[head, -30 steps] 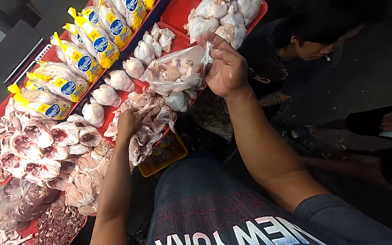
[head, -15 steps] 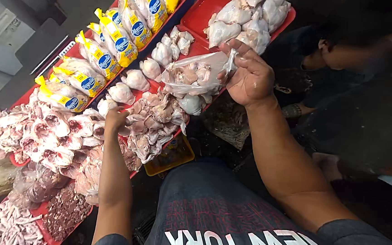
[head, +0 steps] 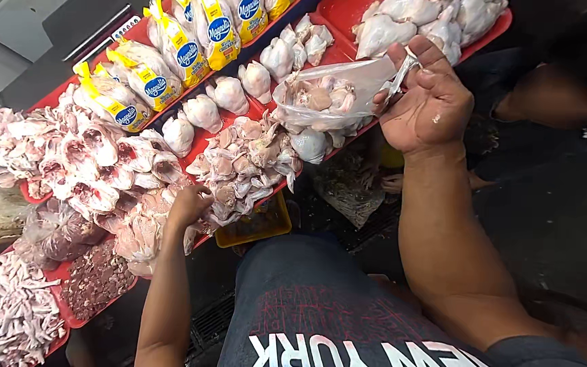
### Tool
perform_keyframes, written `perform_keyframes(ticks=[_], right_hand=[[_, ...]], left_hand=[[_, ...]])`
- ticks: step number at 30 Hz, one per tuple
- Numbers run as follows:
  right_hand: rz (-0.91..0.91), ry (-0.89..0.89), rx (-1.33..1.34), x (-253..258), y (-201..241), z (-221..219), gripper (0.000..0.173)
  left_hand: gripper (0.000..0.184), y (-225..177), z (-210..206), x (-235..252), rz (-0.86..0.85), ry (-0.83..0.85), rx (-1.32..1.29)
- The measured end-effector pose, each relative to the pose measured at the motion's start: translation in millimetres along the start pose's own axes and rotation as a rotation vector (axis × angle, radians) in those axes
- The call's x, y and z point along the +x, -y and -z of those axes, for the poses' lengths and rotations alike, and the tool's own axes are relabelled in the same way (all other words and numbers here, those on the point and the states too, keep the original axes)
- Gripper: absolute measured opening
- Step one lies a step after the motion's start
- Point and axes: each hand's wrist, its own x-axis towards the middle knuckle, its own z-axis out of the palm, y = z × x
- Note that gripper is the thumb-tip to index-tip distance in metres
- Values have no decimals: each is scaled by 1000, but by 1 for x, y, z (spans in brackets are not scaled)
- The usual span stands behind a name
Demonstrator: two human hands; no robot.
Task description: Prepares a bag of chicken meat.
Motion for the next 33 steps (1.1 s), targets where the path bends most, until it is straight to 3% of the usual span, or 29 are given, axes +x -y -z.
perform_keyframes(ticks=[4, 8, 10, 12, 14, 19, 25, 29, 33], right_hand=[[-9, 7, 14, -2, 0, 1, 46], [-9, 5, 6, -3, -1, 1, 47], [-8, -7, 7, -5, -2, 1, 47], [-6, -23, 9, -6, -2, 0, 47], [-9, -24, 5, -6, -2, 2, 47], [-8, -10, 26, -7, -3, 8, 47], [-8, -13, 43, -8, -4, 5, 47], [-13, -23, 33, -8, -1, 6, 47], [-8, -12, 52, -6, -2, 6, 48]], left_hand=[[25, 4, -32, 2, -9, -49, 21], [27, -18, -43, -2, -50, -21, -33], [32, -37, -53, -4, -62, 71, 88], [48, -59, -69, -9, -13, 187, 268], [57, -77, -92, -14, 29, 212, 406], [38, -92, -124, -9, -18, -46, 542], [28, -86, -109, -3, -226, -165, 253], [19, -85, -61, -21, -383, -237, 68], [13, -80, -1, -25, -330, -180, -75]])
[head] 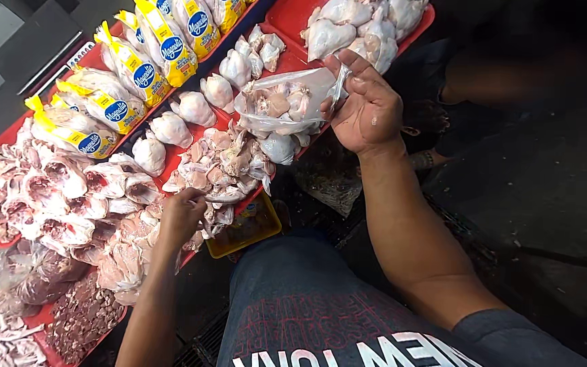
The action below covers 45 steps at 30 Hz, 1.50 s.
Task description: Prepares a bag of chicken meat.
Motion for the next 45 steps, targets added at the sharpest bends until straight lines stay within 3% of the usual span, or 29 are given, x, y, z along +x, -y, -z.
perform_keyframes(ticks=[4, 9, 11, 13, 15, 20, 25, 31, 35, 41, 45], right_hand=[[-1, 8, 12, 2, 0, -1, 47], [5, 17, 13, 2, 0, -1, 47], [6, 16, 11, 3, 0, -1, 47], [-2, 10, 13, 2, 0, -1, 47], [-3, 8, 9, 2, 0, -1, 48], [-6, 14, -11, 6, 0, -6, 48], [-5, 33, -78, 8, 0, -14, 48], [2, 19, -58, 5, 1, -5, 47], [2, 2, -15, 2, -1, -2, 47], [-1, 1, -5, 2, -1, 0, 48], [-2, 9, -7, 4, -1, -2, 48]], left_hand=[[11, 7, 41, 2, -91, -32, -12], [15, 12, 68, -1, -322, -206, 84], [15, 19, 66, -4, -268, -195, 242], [20, 25, 59, -9, -36, -34, 399], [30, 31, 46, -10, 118, 103, 426], [35, 9, -41, 13, 75, 217, 265], [42, -20, -144, 49, 86, 248, 644], [28, -15, -149, 57, -15, 262, 811], [24, -8, -128, 51, -27, 146, 609], [27, 1, -45, 23, 146, 14, -83], [34, 0, -3, -3, 235, -181, -405]])
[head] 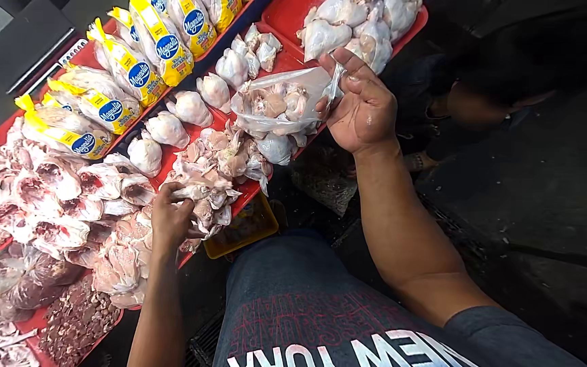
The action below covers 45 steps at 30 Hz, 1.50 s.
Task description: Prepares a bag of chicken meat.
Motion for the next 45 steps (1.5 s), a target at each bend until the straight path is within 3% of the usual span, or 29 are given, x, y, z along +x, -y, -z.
perform_keyframes(ticks=[4, 9, 10, 12, 14, 15, 18, 20, 22, 24, 28, 29, 33, 39, 45], right_hand=[[-9, 10, -7, 3, 0, -9, 48], [-10, 20, -62, 0, 3, -10, 49], [-10, 22, -80, -1, 5, -6, 49], [-20, 42, -97, -3, 4, -5, 48], [-19, 39, -86, -6, 1, -4, 48], [-18, 37, -76, -6, 0, -4, 47], [-12, 26, -73, -5, 0, -5, 48], [-17, 19, -60, -4, 0, -6, 48], [-21, 21, -51, -3, 0, -8, 47], [-22, 24, -51, -4, 0, -9, 48], [-20, 29, -62, -5, 3, -4, 48], [-20, 26, -63, -5, 3, -2, 48], [-24, 10, -59, -8, 1, 0, 48], [-19, -1, -22, -9, 1, -6, 48], [-29, -9, -6, -9, -2, -2, 49]], left_hand=[[31, 14, -13, 6, -2, -73, -29], [14, 50, -24, 25, -119, -403, 225], [18, 51, -17, 26, -109, -442, 202], [55, 54, 13, 27, -17, -458, 82], [73, 62, 45, 34, 61, -416, -56], [67, 66, 58, 37, 87, -370, -113], [22, 70, 75, 46, 185, -86, -194], [21, 68, 65, 55, 230, 75, -95], [26, 71, 47, 67, 200, 181, 107], [38, 78, 25, 76, 168, 174, 271], [105, 69, -1, 83, 254, 64, 416], [108, 68, -2, 86, 269, 84, 440], [66, 66, 1, 94, 338, 223, 457], [49, 79, 6, 96, 323, 179, 515], [29, 106, 14, 76, 313, 41, 248]])
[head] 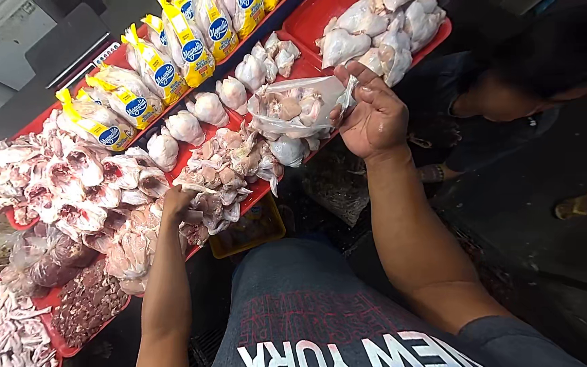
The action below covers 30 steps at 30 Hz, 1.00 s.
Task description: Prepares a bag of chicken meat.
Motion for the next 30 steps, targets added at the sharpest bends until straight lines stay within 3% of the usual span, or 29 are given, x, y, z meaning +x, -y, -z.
perform_keyframes(ticks=[3, 9, 12, 15, 17, 23, 30], right_hand=[[3, 0, 0, 1, 0, 0, 48], [-8, 17, -16, -2, 1, 3, 49], [-11, 18, -17, -3, 1, 1, 48], [-12, 20, -20, -3, 2, -1, 48], [-10, 25, -27, -3, 1, -2, 49], [-4, 47, -54, -5, 5, 0, 49], [-13, 34, -42, -6, 2, -2, 49]], left_hand=[[24, 8, 5, -9, 16, -13, -112], [17, 27, 14, -24, -23, 5, -649], [27, 19, 21, -25, -33, -24, -338], [72, -2, 12, -20, -26, 11, 117], [84, -20, -4, -19, 3, 13, 295], [74, -33, -14, -6, 83, -32, 534], [58, -28, -17, -26, 75, -186, 474]])
